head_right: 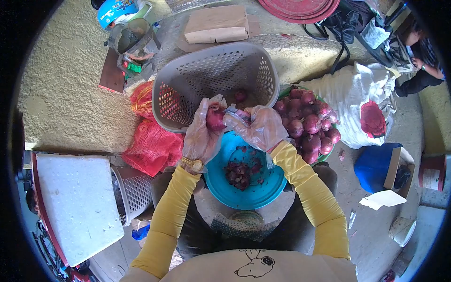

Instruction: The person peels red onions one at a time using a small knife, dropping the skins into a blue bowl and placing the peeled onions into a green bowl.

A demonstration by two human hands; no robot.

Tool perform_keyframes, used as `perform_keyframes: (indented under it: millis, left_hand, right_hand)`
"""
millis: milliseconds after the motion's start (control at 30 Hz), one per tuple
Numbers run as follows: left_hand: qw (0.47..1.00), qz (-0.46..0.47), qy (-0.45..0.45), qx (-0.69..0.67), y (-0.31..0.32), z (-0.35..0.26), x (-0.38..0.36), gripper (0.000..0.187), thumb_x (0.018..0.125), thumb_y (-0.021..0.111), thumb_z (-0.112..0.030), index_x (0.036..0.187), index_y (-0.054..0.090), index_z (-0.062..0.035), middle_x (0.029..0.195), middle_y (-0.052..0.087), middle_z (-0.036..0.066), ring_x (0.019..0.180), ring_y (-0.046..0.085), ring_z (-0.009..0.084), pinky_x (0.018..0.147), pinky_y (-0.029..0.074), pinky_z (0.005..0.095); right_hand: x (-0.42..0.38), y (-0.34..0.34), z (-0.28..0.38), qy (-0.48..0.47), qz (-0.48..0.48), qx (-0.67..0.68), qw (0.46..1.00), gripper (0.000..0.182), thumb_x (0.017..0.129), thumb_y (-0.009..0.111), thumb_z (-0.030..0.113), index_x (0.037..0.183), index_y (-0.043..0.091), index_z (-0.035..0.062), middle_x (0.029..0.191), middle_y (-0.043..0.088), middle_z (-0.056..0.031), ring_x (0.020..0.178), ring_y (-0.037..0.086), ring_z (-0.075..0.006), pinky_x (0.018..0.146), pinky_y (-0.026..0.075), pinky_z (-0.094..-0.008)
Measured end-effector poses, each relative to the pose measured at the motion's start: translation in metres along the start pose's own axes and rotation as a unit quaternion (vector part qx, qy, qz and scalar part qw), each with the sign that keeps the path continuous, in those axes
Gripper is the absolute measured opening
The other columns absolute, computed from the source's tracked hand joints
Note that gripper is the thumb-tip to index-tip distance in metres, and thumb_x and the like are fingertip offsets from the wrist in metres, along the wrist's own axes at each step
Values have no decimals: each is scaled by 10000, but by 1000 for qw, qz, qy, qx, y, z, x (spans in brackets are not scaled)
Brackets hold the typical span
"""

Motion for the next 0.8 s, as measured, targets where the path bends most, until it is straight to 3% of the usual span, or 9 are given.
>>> perform_keyframes:
  millis: [500, 800]
  left_hand:
    - [1000, -9, 1, -1, 7, 2, -2, 369, 1098, 516, -308, 1246, 588, 22, 1144, 595, 103, 1163, 568, 230, 1168, 426, 429]
    - [999, -45, -26, -2, -12, 10, -3, 380, 1081, 557, -328, 1262, 595, 4, 1165, 628, 96, 1111, 606, 209, 1048, 527, 395]
  right_hand:
    - [-1, 10, -7, 19, 31, 17, 999, 722, 869, 673, 697, 746, 690, -14, 724, 632, -264, 746, 643, -466, 701, 494, -520]
    - [-3, 13, -16, 91, 58, 38, 993, 801, 842, 680, 731, 739, 689, -63, 656, 613, -260, 652, 631, -394, 655, 483, -485]
Point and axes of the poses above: each hand's wrist, its own x-axis towards the middle knuckle, its own y-axis out of the palm, z = x × y, the point moved 10 cm from there along x, towards the middle knuckle
